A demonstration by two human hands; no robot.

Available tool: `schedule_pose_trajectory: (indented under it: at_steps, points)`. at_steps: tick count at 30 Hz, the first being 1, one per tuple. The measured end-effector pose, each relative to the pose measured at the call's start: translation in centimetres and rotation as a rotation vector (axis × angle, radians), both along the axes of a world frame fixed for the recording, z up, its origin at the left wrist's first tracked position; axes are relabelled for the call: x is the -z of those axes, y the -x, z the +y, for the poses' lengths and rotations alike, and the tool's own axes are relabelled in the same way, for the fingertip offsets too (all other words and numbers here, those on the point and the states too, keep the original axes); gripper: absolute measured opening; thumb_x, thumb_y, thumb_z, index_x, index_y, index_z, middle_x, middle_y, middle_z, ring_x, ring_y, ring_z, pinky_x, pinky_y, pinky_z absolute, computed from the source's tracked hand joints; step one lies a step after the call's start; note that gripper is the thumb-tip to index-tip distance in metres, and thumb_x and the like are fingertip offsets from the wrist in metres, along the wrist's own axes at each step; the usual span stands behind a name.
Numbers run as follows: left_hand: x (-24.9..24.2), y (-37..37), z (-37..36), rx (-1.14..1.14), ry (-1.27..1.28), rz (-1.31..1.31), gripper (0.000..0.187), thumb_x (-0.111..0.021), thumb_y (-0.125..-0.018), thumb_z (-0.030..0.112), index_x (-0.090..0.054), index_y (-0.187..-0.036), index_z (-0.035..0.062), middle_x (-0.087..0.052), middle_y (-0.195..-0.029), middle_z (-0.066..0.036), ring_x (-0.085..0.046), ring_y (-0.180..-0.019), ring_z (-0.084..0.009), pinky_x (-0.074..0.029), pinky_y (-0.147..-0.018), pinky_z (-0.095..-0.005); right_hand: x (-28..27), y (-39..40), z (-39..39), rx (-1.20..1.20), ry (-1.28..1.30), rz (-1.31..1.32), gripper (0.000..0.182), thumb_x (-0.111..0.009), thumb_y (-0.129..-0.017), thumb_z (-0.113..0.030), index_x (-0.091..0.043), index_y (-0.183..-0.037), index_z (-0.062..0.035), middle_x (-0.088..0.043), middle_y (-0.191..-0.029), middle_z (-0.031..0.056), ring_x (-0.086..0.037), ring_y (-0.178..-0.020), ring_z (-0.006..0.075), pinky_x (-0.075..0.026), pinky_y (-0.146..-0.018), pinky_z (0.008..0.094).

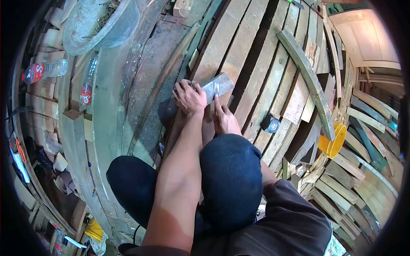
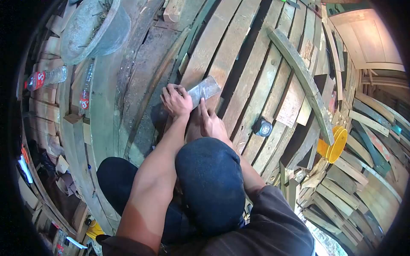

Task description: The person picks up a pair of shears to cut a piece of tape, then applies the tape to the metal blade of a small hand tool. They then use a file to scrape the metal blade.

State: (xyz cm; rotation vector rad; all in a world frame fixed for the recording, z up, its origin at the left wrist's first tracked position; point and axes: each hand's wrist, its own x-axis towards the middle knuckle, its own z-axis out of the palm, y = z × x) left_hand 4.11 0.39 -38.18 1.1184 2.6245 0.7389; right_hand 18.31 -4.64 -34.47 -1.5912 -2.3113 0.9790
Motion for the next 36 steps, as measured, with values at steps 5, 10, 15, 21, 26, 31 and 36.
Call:
schedule_pose_trajectory:
  at_steps: [5,10,15,21,26,31,36]
  points:
    - [0.3,0.2,0.1,0.016,0.012,0.006,0.019,-0.056,-0.087,0.023,-0.056,-0.09,0.0045,-0.058,-0.096,-0.019,-0.057,-0.092,-0.0399,-0.044,-0.089,-0.0491,-0.4,1.0,1.2,0.026,-0.002,-0.01,0.075,-0.057,-0.086,-0.004,-0.024,-0.153,-0.0038,-0.06,-0.105,0.0304,-0.066,-0.081,0.0475,-0.056,-0.07,0.0508]
    - [0.2,0.1,0.2,0.003,-0.001,0.009,0.018,-0.057,-0.086,0.022,-0.056,-0.09,0.0049,-0.058,-0.097,-0.019,-0.056,-0.093,-0.0402,-0.044,-0.086,-0.05,-0.3,0.6,0.9,0.025,0.007,-0.038,0.072,-0.058,-0.088,-0.009,-0.026,-0.152,-0.0035,-0.06,-0.103,0.0299,-0.066,-0.078,0.0466,-0.055,-0.067,0.0519]
    - [0.2,0.1,0.0,0.0,-0.038,0.054,0.014,-0.054,-0.087,0.02,-0.058,-0.088,0.0066,-0.06,-0.095,-0.016,-0.058,-0.09,-0.0385,-0.044,-0.086,-0.0483,-0.3,0.3,0.2,0.043,0.011,-0.029,0.067,-0.056,-0.09,-0.009,-0.029,-0.151,-0.0019,-0.06,-0.103,0.03,-0.066,-0.076,0.0466,-0.055,-0.066,0.0519]
    - [0.2,-0.1,0.1,-0.003,0.041,-0.016,0.013,-0.056,-0.084,0.018,-0.057,-0.09,0.0066,-0.058,-0.097,-0.017,-0.056,-0.093,-0.0404,-0.044,-0.086,-0.0514,-0.9,0.5,3.1,0.052,-0.038,0.003,0.065,-0.055,-0.09,-0.007,-0.03,-0.149,0.0,-0.061,-0.105,0.0299,-0.064,-0.078,0.0497,-0.053,-0.068,0.053]
    - [0.5,0.0,0.1,0.014,-0.038,0.023,0.013,-0.055,-0.084,0.018,-0.057,-0.088,0.0055,-0.058,-0.096,-0.019,-0.056,-0.091,-0.0405,-0.045,-0.085,-0.0516,0.0,-0.7,-0.4,0.017,0.033,-0.065,0.07,-0.057,-0.087,-0.006,-0.027,-0.15,0.0002,-0.06,-0.101,0.0318,-0.065,-0.078,0.0487,-0.055,-0.069,0.0525]
    - [0.3,0.1,0.2,0.013,-0.016,-0.024,0.017,-0.055,-0.085,0.021,-0.057,-0.092,0.0051,-0.057,-0.097,-0.019,-0.055,-0.095,-0.0426,-0.044,-0.085,-0.0535,-0.6,0.5,3.0,0.017,-0.058,-0.04,0.073,-0.057,-0.088,-0.009,-0.023,-0.152,-0.0005,-0.059,-0.104,0.0314,-0.066,-0.079,0.0485,-0.056,-0.066,0.0521]
    - [0.6,0.2,0.3,0.012,-0.01,-0.021,0.017,-0.055,-0.086,0.021,-0.057,-0.093,0.0052,-0.057,-0.101,-0.018,-0.054,-0.098,-0.0425,-0.044,-0.085,-0.0537,-0.3,0.1,0.7,0.014,-0.052,-0.085,0.07,-0.056,-0.089,-0.011,-0.025,-0.151,0.0,-0.059,-0.105,0.0309,-0.066,-0.075,0.0484,-0.056,-0.063,0.0512]
